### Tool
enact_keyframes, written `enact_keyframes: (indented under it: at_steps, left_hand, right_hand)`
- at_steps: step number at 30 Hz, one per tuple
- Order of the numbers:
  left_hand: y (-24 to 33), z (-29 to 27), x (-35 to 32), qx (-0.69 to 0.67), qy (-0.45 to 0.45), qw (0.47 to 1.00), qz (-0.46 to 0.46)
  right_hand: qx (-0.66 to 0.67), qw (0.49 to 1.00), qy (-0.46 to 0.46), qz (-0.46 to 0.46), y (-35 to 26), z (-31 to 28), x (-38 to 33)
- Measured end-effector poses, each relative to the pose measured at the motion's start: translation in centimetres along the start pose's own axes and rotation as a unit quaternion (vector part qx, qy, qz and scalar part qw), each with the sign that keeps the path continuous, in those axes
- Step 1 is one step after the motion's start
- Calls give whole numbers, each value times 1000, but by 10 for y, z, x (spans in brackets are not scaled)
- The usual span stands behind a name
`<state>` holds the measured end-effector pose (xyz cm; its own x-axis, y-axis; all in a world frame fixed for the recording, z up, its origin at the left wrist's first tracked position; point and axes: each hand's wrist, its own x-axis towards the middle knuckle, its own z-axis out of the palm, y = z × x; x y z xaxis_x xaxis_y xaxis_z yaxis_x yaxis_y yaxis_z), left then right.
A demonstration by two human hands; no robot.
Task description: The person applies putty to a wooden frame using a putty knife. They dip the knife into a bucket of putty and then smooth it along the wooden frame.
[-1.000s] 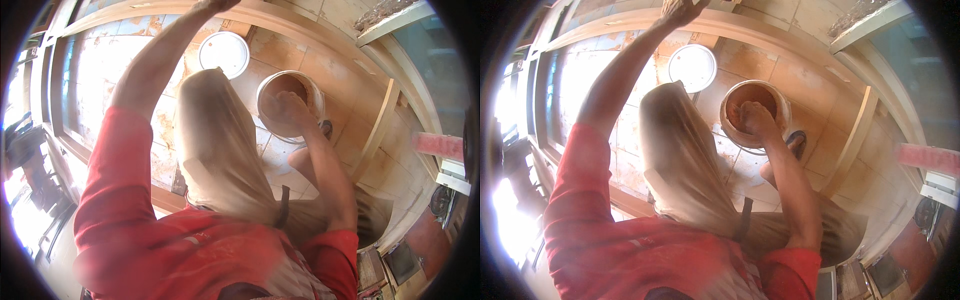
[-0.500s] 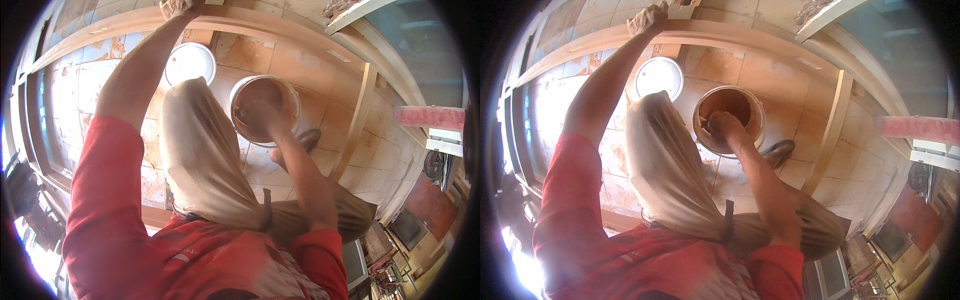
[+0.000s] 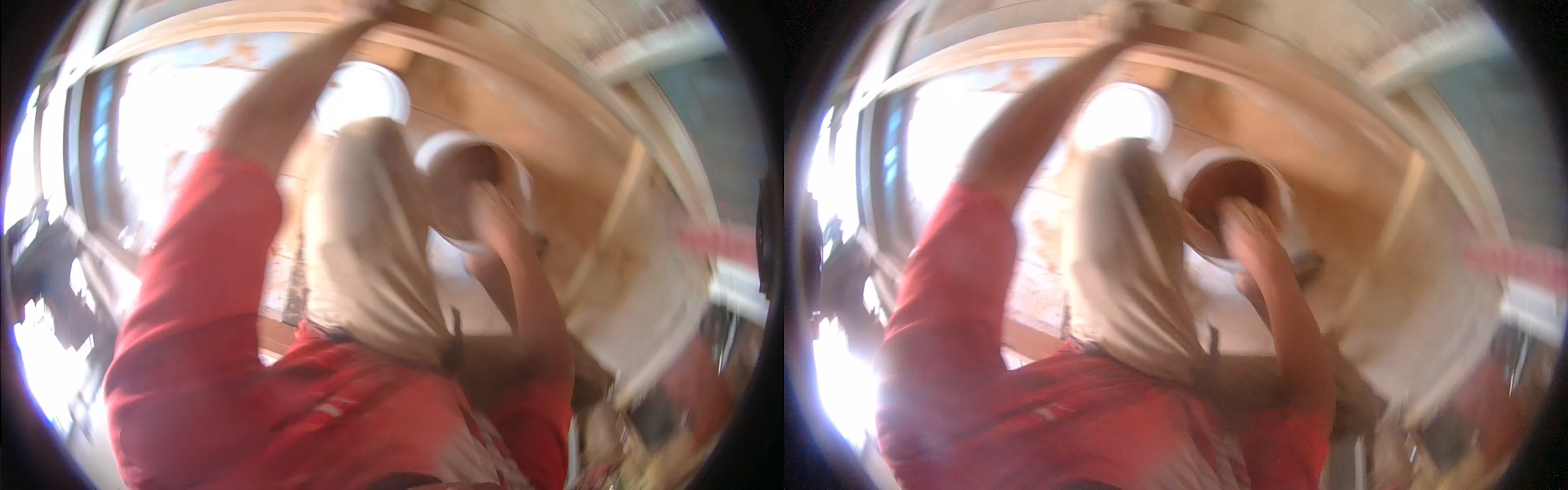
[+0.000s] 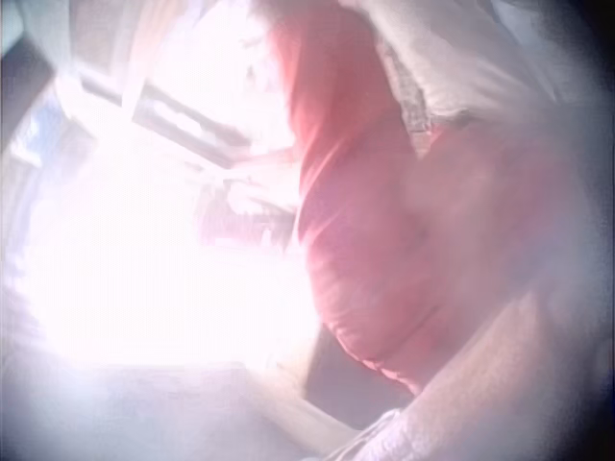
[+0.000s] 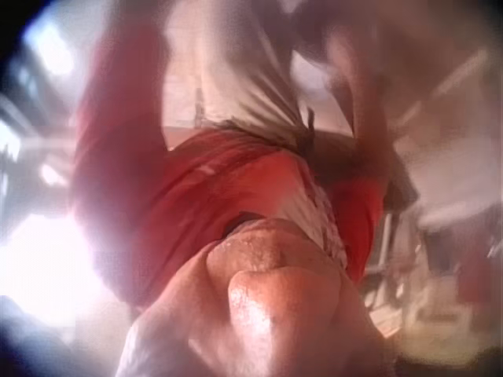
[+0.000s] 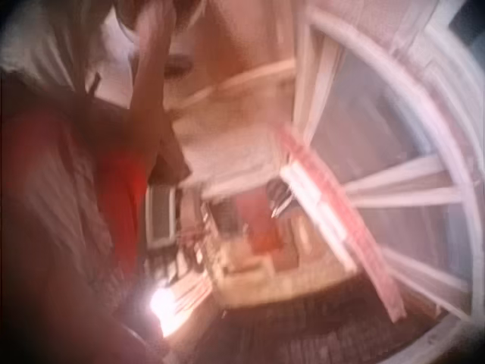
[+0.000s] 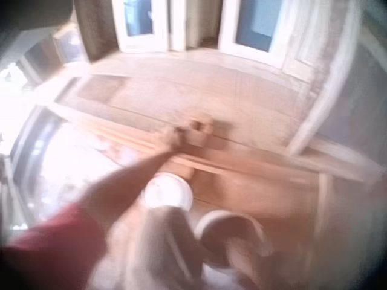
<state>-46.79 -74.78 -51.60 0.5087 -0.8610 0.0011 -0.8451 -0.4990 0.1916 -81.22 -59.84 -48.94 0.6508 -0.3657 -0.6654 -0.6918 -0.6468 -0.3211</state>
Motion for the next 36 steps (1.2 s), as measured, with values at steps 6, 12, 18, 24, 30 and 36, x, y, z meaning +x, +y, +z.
enact_keyframes:
  at_steps: [6, 12, 18, 24, 30, 36]
  left_hand:
    - [-16, 6, -23, -18, 75, 997, -32]
    - [-6, -13, -17, -143, 26, 989, -27]
    - [8, 14, -15, -42, -21, 997, 58]
    - [1, -6, 4, -16, -32, 998, -51]
    - [8, -1, -1, -9, -60, 997, -46]
    - [3, 3, 1, -15, -66, 996, -50]
  right_hand:
    - [294, 953, -69, 37, -45, -40, -19]
    - [86, 994, 67, -2, 39, 51, -17]
    - [234, 969, -48, 68, 27, -10, -49]
    - [583, 797, 68, 142, 57, -91, -73]
    - [528, 752, 356, 170, 130, -86, -69]
    - [186, 841, 449, 238, 150, -81, -37]
